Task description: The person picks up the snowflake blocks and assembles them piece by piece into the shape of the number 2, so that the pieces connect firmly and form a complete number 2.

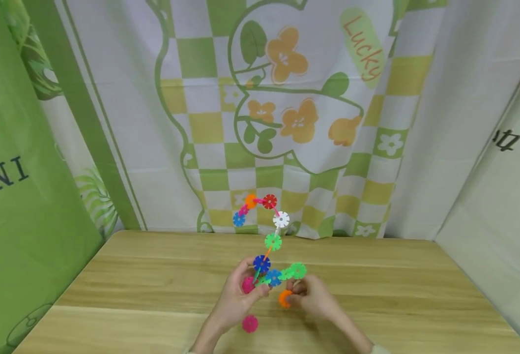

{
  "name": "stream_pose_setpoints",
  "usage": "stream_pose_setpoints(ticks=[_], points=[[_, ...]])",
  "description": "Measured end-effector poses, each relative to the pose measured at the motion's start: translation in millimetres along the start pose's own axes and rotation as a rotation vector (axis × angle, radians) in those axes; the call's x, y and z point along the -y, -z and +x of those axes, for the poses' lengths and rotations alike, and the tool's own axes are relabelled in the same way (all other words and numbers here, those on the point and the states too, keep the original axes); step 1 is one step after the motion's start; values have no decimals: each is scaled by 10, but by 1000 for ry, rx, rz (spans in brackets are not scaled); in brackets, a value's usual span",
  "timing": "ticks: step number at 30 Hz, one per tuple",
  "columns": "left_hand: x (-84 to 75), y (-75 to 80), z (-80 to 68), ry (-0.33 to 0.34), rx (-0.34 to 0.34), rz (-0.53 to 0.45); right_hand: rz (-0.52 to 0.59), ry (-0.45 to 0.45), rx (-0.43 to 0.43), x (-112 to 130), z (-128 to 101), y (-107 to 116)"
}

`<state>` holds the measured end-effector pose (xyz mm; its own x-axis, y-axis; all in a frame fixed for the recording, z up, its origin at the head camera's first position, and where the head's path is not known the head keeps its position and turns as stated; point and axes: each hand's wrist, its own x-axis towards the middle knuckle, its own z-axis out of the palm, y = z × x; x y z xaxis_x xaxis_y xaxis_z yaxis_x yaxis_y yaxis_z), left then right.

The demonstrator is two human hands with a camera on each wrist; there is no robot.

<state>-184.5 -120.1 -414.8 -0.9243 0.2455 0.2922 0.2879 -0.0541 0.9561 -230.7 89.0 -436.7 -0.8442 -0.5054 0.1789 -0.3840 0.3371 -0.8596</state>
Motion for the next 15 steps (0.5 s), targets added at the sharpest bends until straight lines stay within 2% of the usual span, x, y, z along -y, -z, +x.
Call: stream_pose_setpoints(ticks=[3, 8, 15], points=[[12, 0, -3, 6, 1, -1, 7, 19, -9, -3, 8, 46], [5, 24, -6, 11, -27, -9, 91, 30, -16, 41, 31, 200], [-12, 60, -14, 20, -58, 3, 129, -33, -111, 181, -3, 451]])
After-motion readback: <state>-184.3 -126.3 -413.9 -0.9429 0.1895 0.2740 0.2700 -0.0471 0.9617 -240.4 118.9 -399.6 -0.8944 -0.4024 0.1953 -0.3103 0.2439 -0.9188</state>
